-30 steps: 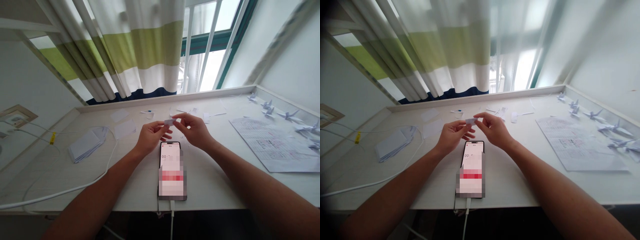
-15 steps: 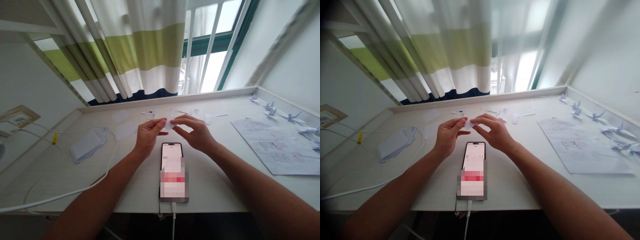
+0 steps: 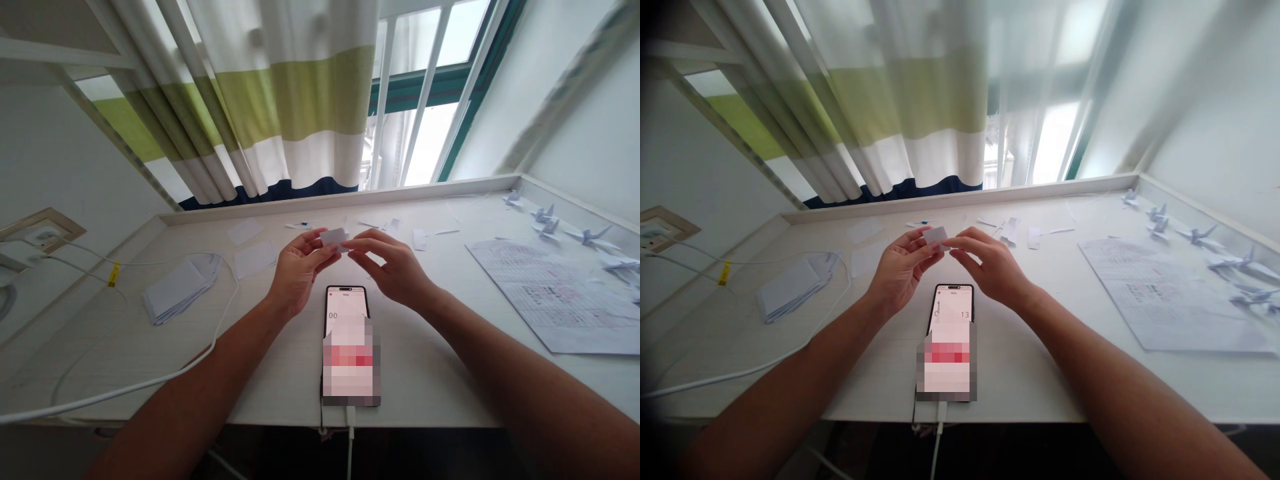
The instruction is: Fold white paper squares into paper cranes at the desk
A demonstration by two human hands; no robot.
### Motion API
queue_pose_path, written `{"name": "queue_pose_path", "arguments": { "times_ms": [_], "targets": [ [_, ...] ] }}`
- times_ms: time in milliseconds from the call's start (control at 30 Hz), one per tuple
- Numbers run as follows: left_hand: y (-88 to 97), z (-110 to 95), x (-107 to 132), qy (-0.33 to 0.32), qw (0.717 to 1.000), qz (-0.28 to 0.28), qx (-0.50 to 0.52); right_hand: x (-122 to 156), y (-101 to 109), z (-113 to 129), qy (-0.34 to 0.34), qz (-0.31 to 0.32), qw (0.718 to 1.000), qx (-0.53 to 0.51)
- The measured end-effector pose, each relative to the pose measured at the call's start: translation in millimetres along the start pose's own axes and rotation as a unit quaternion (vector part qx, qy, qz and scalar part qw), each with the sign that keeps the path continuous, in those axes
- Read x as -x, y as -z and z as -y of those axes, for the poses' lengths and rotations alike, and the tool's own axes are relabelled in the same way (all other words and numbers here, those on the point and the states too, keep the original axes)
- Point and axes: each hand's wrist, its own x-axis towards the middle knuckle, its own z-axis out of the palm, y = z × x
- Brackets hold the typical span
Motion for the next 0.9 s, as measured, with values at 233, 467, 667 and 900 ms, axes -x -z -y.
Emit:
{"name": "queue_pose_path", "arguments": {
  "times_ms": [233,467,667,900],
  "targets": [
    [2.5,-2.6,0.1,0.039,0.999,0.036,-0.001,-1.4,7.1,-4.2,0.018,0.02,1.0,0.003],
    [3.1,1.0,1.6,0.043,0.998,0.044,-0.021,-1.8,6.0,-2.7,0.0,0.013,1.0,0.008],
    [0.8,2.8,3.2,0.056,0.996,0.062,-0.027,-1.6,2.1,0.3,-0.046,-0.027,0.998,-0.015],
    [-0.6,0.0,5.3,0.066,0.994,0.078,-0.043,-2.1,-0.1,5.5,-0.108,-0.066,0.99,-0.065]
  ]
}}
